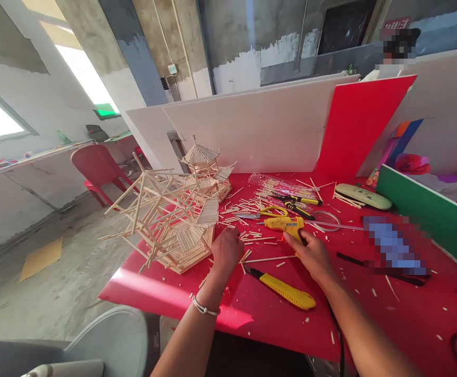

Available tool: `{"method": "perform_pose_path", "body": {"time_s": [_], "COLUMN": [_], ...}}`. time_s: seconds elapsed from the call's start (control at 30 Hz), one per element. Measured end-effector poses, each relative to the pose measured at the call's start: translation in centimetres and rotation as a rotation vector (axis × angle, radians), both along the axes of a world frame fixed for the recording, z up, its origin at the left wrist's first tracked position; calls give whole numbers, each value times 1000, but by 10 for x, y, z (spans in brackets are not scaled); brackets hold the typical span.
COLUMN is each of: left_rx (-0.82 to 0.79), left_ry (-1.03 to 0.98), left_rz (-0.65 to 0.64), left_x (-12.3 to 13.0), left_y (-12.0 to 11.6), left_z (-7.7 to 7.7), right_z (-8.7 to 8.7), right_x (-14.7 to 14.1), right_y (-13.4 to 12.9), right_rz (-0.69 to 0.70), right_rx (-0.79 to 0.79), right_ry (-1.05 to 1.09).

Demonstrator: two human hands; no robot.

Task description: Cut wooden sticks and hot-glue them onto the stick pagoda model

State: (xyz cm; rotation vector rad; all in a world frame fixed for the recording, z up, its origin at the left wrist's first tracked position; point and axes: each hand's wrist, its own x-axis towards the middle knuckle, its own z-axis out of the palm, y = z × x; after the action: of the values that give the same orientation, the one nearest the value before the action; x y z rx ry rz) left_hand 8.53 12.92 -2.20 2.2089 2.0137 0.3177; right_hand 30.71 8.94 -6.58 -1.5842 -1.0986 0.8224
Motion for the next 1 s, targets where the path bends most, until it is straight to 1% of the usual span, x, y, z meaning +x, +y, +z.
{"method": "perform_pose_path", "body": {"time_s": [0.23, 0.33, 0.4, 0.47, 0.53, 0.63, 0.7, 0.77, 0.83, 0.93, 1.0], "left_rx": [-4, -11, -19, -27, -41, -90, -127, -155, -168, -165, -150], "left_ry": [-27, -15, -2, 11, 22, 18, -5, -48, -116, -277, -431], "left_rz": [20, 27, 22, 20, 36, 78, 98, 108, 105, 81, 51], "left_x": [-3, -3, -1, 3, 9, 15, 16, 16, 15, 16, 18], "left_y": [-11, -13, -9, 3, 21, 53, 69, 79, 82, 73, 58], "left_z": [-3, 1, 5, 8, 9, 4, -1, -5, -6, -3, 2], "right_z": [3, 2, 3, 4, 7, 7, 6, 4, 2, 2, 3], "right_x": [-1, 0, 0, 1, 1, 1, 1, 2, 1, 0, -1], "right_y": [-2, -2, -1, -1, -1, -1, 0, 1, 1, -1, -2], "right_rz": [19, 20, 15, 13, 17, 29, 33, 35, 39, 46, 36], "right_rx": [5, 5, 1, -2, 0, 3, 1, -2, -3, -6, -9], "right_ry": [-15, -9, -3, 5, 14, 22, 26, 32, 40, 54, 64]}}
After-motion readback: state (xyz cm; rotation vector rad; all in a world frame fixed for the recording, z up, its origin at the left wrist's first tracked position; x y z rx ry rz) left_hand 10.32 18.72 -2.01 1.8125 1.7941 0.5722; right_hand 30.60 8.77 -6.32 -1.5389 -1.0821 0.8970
